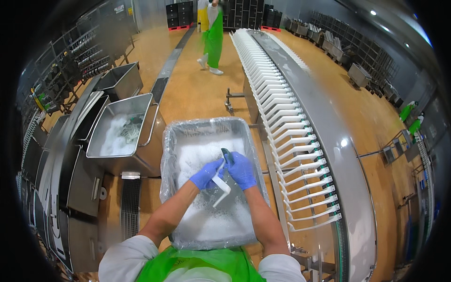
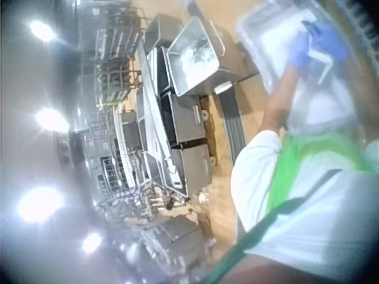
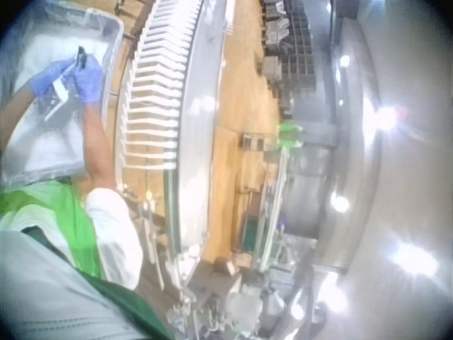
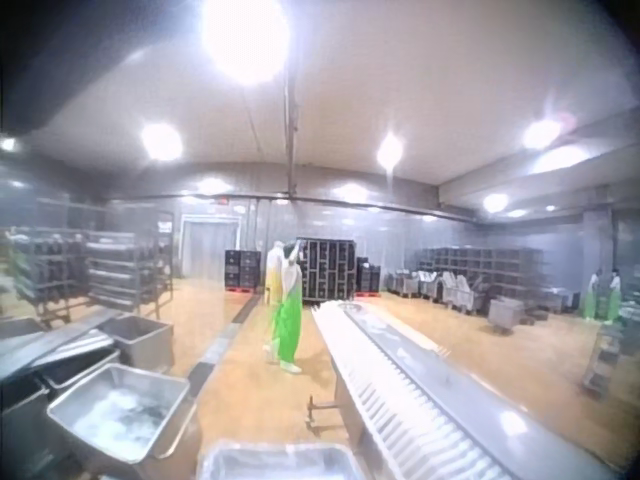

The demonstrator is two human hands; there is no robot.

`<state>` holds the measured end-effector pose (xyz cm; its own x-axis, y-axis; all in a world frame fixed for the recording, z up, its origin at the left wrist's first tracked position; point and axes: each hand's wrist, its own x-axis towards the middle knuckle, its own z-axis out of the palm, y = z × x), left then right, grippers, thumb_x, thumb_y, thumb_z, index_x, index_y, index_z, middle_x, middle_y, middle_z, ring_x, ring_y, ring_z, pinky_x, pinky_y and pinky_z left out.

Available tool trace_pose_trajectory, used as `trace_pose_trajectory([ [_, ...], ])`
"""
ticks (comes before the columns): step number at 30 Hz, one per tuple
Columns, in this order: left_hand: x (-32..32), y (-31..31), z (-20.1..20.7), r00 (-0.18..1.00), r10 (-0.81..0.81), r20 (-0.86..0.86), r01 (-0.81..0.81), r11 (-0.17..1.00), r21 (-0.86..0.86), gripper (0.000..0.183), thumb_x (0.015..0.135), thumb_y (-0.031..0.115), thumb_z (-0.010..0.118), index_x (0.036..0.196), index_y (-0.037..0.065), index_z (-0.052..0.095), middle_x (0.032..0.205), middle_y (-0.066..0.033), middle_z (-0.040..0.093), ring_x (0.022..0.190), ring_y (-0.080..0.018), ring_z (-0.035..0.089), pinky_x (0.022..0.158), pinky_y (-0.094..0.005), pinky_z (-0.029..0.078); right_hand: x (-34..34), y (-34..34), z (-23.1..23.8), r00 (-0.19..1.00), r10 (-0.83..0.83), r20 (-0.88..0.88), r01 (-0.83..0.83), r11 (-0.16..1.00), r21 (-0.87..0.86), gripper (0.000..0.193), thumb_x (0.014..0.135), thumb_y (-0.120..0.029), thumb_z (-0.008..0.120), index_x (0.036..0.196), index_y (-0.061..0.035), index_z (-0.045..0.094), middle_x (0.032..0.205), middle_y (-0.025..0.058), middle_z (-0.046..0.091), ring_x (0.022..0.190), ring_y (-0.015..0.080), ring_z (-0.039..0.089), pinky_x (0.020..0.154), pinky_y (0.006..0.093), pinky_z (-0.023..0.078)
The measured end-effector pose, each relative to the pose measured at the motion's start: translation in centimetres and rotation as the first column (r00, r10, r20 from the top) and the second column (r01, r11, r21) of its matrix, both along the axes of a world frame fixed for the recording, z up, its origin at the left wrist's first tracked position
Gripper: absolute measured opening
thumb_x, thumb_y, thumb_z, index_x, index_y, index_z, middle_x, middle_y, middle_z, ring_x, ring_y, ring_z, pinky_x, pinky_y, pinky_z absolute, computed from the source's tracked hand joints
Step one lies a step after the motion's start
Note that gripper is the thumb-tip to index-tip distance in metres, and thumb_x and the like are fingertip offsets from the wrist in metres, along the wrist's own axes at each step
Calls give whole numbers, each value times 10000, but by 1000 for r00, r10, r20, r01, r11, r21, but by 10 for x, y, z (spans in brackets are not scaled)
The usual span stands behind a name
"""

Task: The person repeatedly scrubs white plastic parts with a green sponge in a soapy water tub, rinses them, and places them on a conveyor belt. The process is repeated for multiple parts throughout the clip.

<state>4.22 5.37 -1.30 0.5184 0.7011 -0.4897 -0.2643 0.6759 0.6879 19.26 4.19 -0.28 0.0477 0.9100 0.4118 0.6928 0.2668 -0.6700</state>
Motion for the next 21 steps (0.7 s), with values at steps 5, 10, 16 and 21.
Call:
trace_pose_trajectory([
  [5, -2, -6, 19, 998, 47, 50, -44, 998, -49, 287, 1022, 331, 424, 925, 108, 576, 643, 25, 517, 512, -81, 494, 485, -239, 458, 0, -1, 4, 999, 2, 40, 1, 998, -58, 235, 908, -264, 619, 847, -39, 590, 791, 231, 614, 731, 430, 600, 606, 462, 453],
  [10, -10, 3, -9, 999, -12, 44, 12, 1000, 12, 292, 1009, 374, 446, 914, 125, 565, 704, 15, 565, 560, -116, 550, 545, -273, 499, -6, -6, 14, 1000, -6, 18, 8, 990, -140, 220, 916, -266, 600, 972, -55, 625, 849, 232, 638, 778, 423, 617, 652, 448, 476],
  [16, 0, -1, -10, 998, 59, 4, -59, 998, 38, 322, 999, 391, 468, 950, 102, 600, 672, 3, 539, 571, -116, 535, 540, -277, 489, 5, -1, 2, 999, 11, -48, -22, 971, -238, 293, 916, -290, 607, 993, -7, 619, 808, 219, 646, 718, 354, 641, 638, 421, 489],
  [21, 16, -8, -8, 985, 2, -174, 66, 922, 382, 397, 1022, 380, 408, 1086, 27, 576, 889, -48, 601, 734, -132, 570, 679, -319, 497, 9, 8, -16, 906, -94, -412, -49, 945, -324, 364, 914, -322, 619, 957, 39, 630, 743, 101, 642, 637, 166, 617, 550, 316, 501],
])
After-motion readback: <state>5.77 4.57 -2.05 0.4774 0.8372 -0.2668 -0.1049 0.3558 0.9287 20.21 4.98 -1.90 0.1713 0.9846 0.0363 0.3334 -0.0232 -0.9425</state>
